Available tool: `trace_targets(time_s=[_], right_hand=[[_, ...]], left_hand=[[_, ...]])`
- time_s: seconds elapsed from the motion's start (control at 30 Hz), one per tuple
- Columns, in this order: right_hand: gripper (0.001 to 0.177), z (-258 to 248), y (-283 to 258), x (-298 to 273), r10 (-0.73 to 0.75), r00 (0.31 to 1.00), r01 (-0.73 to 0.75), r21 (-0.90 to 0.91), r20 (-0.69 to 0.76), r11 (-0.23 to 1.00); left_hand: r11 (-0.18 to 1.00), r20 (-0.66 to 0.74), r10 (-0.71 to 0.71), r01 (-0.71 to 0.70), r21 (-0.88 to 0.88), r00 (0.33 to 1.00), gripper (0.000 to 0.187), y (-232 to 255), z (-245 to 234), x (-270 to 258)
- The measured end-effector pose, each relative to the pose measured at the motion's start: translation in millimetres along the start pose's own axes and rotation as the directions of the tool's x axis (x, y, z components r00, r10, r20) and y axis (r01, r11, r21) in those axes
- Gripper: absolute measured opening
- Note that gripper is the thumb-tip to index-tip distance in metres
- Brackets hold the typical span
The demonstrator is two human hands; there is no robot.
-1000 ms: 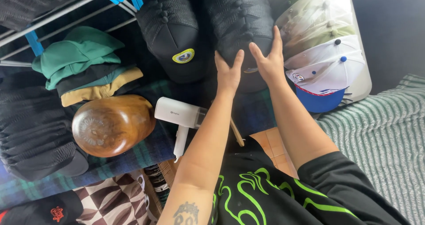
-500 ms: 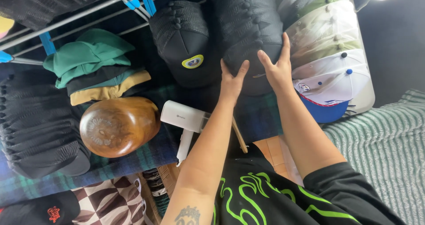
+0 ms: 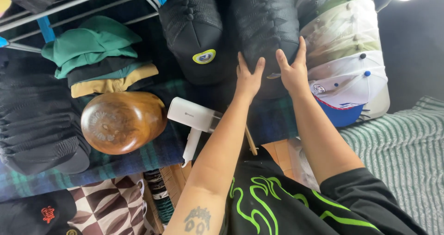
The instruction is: Clean and shape various hats using a brush, steamer, and wooden head form
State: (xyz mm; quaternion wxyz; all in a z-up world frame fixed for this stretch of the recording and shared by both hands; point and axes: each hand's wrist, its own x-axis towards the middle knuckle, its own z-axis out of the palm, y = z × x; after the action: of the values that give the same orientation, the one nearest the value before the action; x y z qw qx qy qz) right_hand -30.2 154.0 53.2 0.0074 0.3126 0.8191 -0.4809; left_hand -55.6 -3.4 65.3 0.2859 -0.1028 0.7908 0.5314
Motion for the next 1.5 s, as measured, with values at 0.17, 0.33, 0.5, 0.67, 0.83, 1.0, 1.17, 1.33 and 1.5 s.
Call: trace_targets(time_s=[0.17,0.33,0.5,0.67,0.83,1.0,1.17,1.33,1.5], right_hand=[[0.072,-7,-11,-49,-0.388,0.913,0.4,0.091,-0.129,0.912],[0.049,17,19,-123,-0.553,0.833,0.482,0.443,0.038,0.756],[0.045,43,64,-166,-0.33,0.855,0.118,0.47,0.4,0.875],[0.041,76,45,-163,-0.384,0.8,0.099,0.531,0.46,0.841],[0.039,99,-55,-172,-0.521,0.705,0.262,0.507,0.481,0.821],[0.039,126,-137,-222,-0.652,0.606,0.349,0.584,0.456,0.733],[0.039,185,-185,-277,-0.755,0.489,0.497,0.571,0.438,0.653],[0.039,255,-218,-320,-0.764,0.477,0.616,0.455,0.434,0.643],[0.039,327,-187,-334,-0.913,0.298,0.953,-0.038,0.279,0.3]], left_hand=[[0.982,0.004,0.188,-0.188,-0.008,0.982,0.087,7,-36,-50],[0.938,-0.077,0.31,-0.318,-0.14,0.948,0.049,-57,-90,-111],[0.943,-0.264,0.282,-0.317,-0.1,0.922,0.025,-108,-161,-171],[0.831,-0.495,0.53,-0.537,0.144,0.689,0.02,-119,-221,-215],[0.748,-0.579,0.656,-0.522,0.411,0.484,0.018,-120,-274,-238],[0.691,-0.584,0.713,-0.536,0.486,0.389,0.018,-141,-329,-258],[0.781,-0.627,0.604,-0.521,0.344,0.492,0.026,-195,-395,-282],[0.762,-0.607,0.637,-0.508,0.401,0.475,0.029,-244,-489,-307],[0.754,-0.671,0.633,-0.502,0.423,0.386,0.027,-307,-572,-290]])
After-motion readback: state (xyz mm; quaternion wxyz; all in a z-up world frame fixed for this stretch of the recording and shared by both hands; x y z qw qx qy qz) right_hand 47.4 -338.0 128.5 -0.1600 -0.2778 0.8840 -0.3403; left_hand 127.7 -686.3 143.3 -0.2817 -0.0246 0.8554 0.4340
